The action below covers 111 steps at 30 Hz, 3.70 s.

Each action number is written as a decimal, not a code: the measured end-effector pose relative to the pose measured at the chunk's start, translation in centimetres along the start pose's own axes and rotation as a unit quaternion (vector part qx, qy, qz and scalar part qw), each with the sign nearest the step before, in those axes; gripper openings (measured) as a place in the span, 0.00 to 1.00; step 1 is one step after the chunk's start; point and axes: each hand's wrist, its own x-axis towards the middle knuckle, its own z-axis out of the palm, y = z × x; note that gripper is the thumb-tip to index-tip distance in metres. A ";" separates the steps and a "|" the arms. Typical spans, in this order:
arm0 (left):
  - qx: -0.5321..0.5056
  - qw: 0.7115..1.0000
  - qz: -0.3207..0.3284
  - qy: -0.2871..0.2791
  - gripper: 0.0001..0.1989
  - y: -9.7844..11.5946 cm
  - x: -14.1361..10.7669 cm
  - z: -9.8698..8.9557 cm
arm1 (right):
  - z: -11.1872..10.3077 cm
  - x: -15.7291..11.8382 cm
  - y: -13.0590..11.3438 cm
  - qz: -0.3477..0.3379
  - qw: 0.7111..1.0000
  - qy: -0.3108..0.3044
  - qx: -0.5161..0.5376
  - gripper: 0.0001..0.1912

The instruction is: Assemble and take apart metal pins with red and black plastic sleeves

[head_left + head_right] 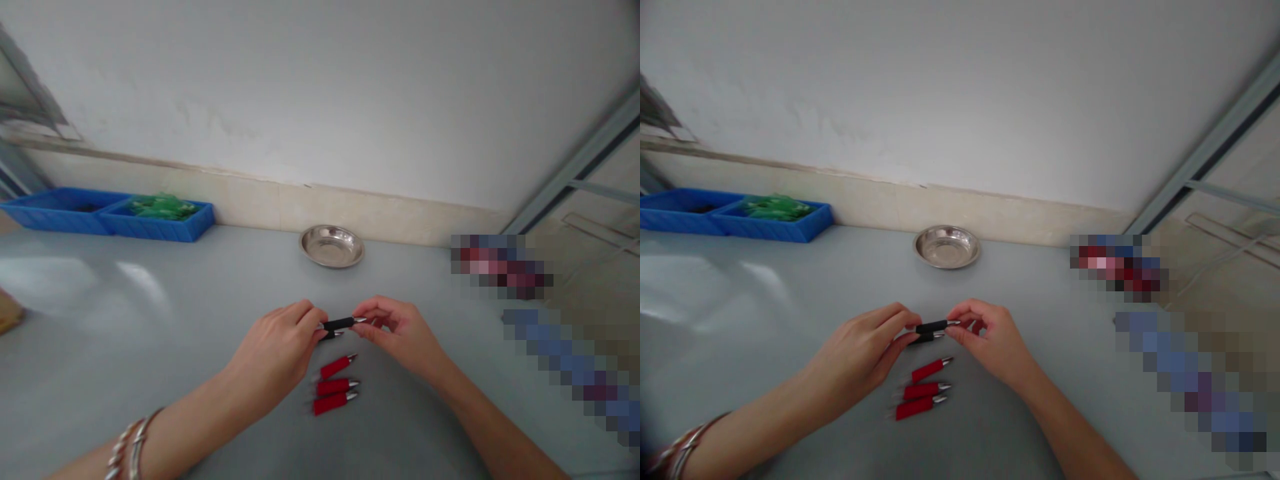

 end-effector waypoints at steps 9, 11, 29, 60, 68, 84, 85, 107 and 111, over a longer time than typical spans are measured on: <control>0.000 1.000 0.000 -0.009 0.08 0.0 0.0 0.1 | 0.0 0.0 0.1 0.006 1.000 -0.001 -0.021 0.08; -0.003 1.000 -0.001 -0.009 0.07 0.0 0.0 0.1 | 0.0 0.0 0.0 0.005 0.999 -0.001 -0.032 0.08; 0.005 1.000 0.009 0.011 0.08 -0.1 -0.1 0.1 | -0.2 -0.2 -0.7 -0.037 0.987 -0.048 -0.148 0.20; 0.006 1.000 0.013 0.023 0.08 0.0 -0.2 0.1 | -0.5 -0.3 -0.4 -0.090 0.975 -0.040 -0.198 0.17; -0.002 1.000 0.001 0.001 0.09 0.0 0.1 0.0 | -0.3 -0.1 -0.4 -0.103 0.973 -0.057 -0.197 0.12; 0.013 1.000 0.005 0.012 0.09 0.0 -0.2 0.0 | -0.4 -0.1 -0.3 -0.113 0.965 -0.061 -0.229 0.14; 0.013 1.000 0.005 0.013 0.09 0.0 -0.1 0.1 | -0.4 -0.1 -0.3 -0.115 0.963 -0.063 -0.234 0.16; 0.000 1.000 0.004 0.000 0.07 0.0 0.1 0.1 | -0.4 -0.1 -0.4 -0.105 0.964 -0.079 -0.231 0.16; 0.008 1.000 -0.003 -0.017 0.07 0.0 0.1 0.0 | -0.3 -0.1 -0.4 -0.092 0.966 -0.078 -0.229 0.15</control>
